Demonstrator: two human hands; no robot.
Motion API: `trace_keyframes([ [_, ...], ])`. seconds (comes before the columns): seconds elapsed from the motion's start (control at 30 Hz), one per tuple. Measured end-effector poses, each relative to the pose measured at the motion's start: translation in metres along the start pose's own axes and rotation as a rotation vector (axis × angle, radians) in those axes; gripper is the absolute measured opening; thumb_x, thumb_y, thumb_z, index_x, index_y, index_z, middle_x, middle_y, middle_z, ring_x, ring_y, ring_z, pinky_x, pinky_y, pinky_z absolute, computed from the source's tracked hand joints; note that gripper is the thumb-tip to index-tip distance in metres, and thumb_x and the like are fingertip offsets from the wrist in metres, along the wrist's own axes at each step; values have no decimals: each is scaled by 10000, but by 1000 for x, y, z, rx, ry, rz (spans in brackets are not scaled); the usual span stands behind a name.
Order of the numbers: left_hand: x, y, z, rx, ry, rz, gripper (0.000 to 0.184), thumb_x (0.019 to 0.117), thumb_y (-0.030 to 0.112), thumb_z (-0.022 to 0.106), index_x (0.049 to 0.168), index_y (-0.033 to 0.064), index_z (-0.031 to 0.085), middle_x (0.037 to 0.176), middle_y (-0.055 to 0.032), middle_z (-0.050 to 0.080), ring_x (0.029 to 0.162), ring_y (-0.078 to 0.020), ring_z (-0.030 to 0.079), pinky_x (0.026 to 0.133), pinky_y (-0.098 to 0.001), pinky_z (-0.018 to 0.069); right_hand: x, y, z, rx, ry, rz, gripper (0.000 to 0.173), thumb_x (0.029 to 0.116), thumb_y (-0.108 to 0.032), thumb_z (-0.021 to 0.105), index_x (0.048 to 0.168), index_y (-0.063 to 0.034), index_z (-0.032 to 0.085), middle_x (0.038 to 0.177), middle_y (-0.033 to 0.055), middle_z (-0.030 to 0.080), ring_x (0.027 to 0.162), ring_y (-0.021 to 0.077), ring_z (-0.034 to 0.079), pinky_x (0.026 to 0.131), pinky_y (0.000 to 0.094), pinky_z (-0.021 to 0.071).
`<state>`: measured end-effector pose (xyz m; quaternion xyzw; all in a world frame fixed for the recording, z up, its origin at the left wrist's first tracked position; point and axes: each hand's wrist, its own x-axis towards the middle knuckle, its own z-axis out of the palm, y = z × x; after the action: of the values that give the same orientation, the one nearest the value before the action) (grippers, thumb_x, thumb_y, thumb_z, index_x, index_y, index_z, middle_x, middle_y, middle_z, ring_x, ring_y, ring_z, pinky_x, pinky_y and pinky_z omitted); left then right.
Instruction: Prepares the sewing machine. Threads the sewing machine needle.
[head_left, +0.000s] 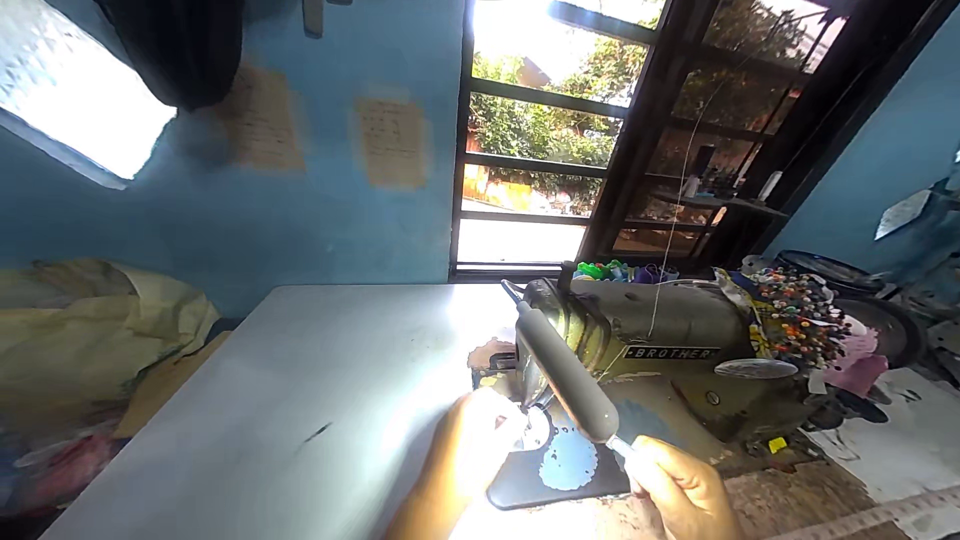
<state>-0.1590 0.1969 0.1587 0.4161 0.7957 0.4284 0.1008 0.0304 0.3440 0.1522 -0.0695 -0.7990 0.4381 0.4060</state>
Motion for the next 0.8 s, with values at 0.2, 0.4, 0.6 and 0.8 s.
trace_keyframes([
  [0.2, 5, -4, -12, -24, -107, -64, 276, 888, 296, 735, 966, 32, 757, 1025, -101, 712, 1052, -212, 643, 972, -407, 489, -15, 12, 0, 8, -68, 79, 295, 939, -39, 528, 648, -50, 574, 639, -45, 537, 594, -42, 501, 553, 131, 419],
  [0.4, 5, -2, -10, -93, -122, -31, 252, 983, 235, 615, 1020, 13, 728, 1017, -102, 698, 1018, -167, 641, 947, -359, 496, -24, 17, -4, 21, -69, 136, 292, 933, -21, 523, 647, -38, 575, 629, -50, 534, 586, -49, 503, 555, 132, 422],
  [0.6, 3, -11, 21, -333, 100, -46, 176, 763, 272, 828, 831, 141, 731, 868, 55, 697, 880, -50, 665, 835, -285, 557, -31, 18, -17, -20, -48, 218, 282, 935, -23, 510, 665, -38, 589, 640, -50, 560, 592, -44, 521, 566, 145, 440],
  [0.8, 6, -18, 29, -287, 134, -1, 161, 770, 272, 811, 801, 142, 722, 842, 65, 688, 847, -38, 652, 798, -259, 544, -35, 27, -29, -9, -58, 238, 279, 951, -26, 498, 693, -21, 604, 658, -45, 572, 618, -46, 529, 597, 151, 447],
])
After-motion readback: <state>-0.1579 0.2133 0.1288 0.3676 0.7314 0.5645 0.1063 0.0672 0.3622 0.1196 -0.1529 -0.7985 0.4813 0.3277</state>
